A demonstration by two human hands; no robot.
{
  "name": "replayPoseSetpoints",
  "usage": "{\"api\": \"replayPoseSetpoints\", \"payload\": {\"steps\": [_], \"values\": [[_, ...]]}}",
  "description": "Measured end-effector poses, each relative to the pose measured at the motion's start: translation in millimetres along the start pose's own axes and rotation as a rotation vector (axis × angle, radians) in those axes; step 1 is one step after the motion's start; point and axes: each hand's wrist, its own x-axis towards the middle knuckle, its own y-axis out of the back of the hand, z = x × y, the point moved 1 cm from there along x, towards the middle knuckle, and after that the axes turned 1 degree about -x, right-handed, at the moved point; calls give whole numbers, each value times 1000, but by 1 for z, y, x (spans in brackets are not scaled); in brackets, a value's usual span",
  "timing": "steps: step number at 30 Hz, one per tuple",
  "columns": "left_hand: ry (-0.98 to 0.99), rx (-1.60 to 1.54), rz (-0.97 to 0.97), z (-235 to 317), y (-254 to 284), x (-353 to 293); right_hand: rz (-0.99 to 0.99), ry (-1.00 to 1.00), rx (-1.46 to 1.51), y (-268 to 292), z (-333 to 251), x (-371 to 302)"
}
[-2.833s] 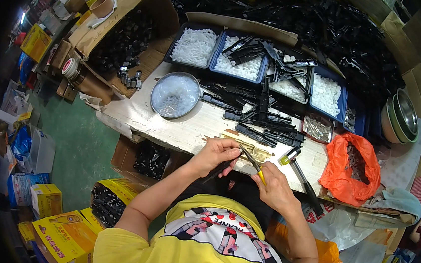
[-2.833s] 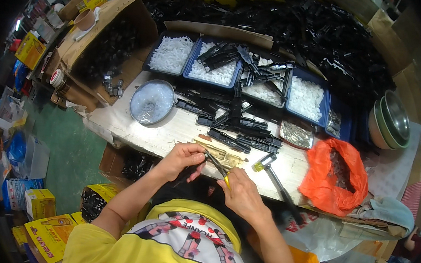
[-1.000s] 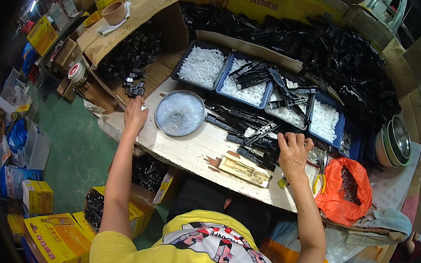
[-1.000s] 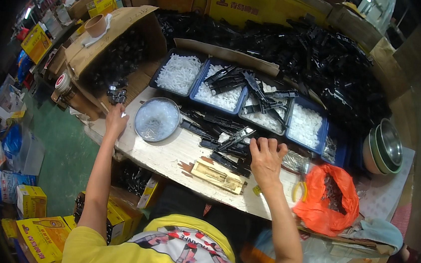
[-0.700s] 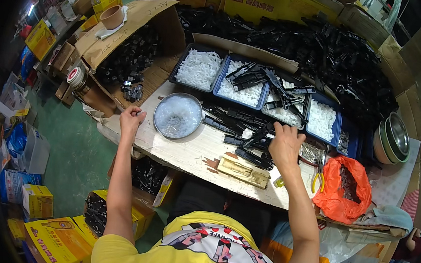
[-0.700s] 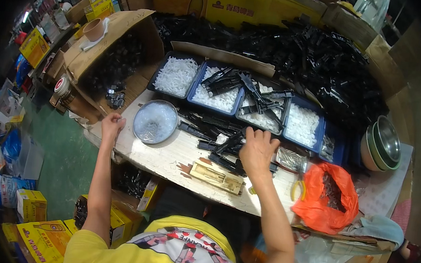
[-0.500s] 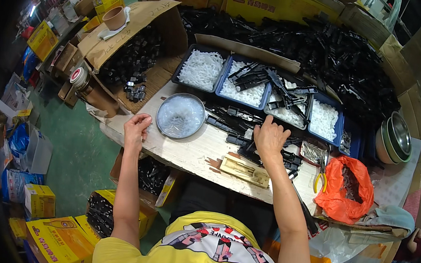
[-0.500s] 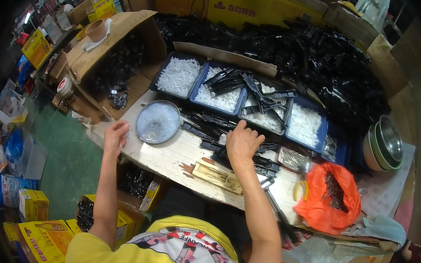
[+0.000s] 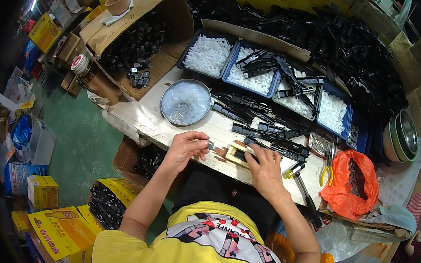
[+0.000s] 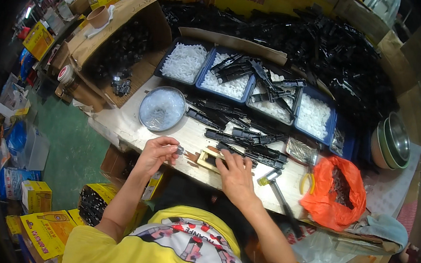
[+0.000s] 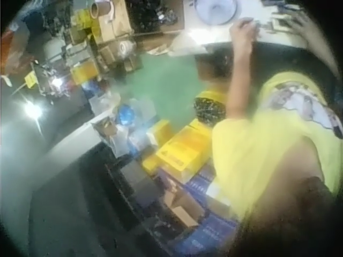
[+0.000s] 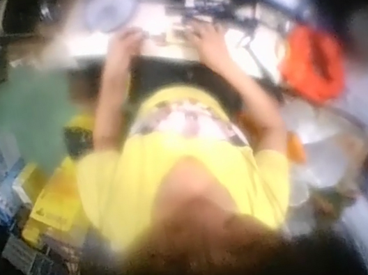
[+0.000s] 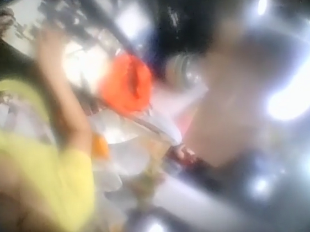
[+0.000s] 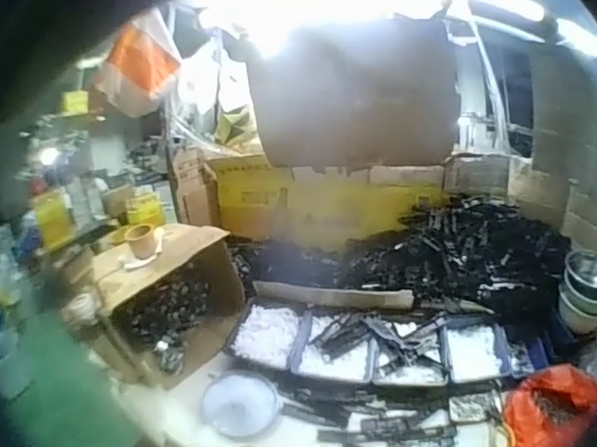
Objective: The person assembles a plastic toy gun by combining plastic toy parts, a toy gun housing, springs, and screws at a workbench. The assembly is performed using a small hammer and a screwdriver.
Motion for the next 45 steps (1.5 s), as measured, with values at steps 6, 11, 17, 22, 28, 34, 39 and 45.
{"api": "replayPoseSetpoints", "payload": {"steps": [6, 11, 17, 22, 28, 34, 39, 45], "values": [[22, 27, -45, -3, -20, 5, 40, 36, -45, -24, -14, -5], [3, 141, -83, -5, -39, 10, 17, 14, 47, -22, -10, -4], [-360, 782, -100, -23, -72, 21, 427, -234, 646, -21, 8, -6], [-259, 864, -44, -28, -62, 36, 413, -217, 604, -21, 7, -7], [82, 466, -21, -28, -64, 33, 405, -234, 582, -23, 8, -8], [-436, 1209, -149, -9, -85, 42, 529, -309, 463, -5, 31, -11], [-712, 1305, 87, 26, -107, 116, 460, -576, 98, 22, 123, -36], [-474, 1627, 18, 51, -148, 177, 120, -703, -234, 26, 168, -40]]}}
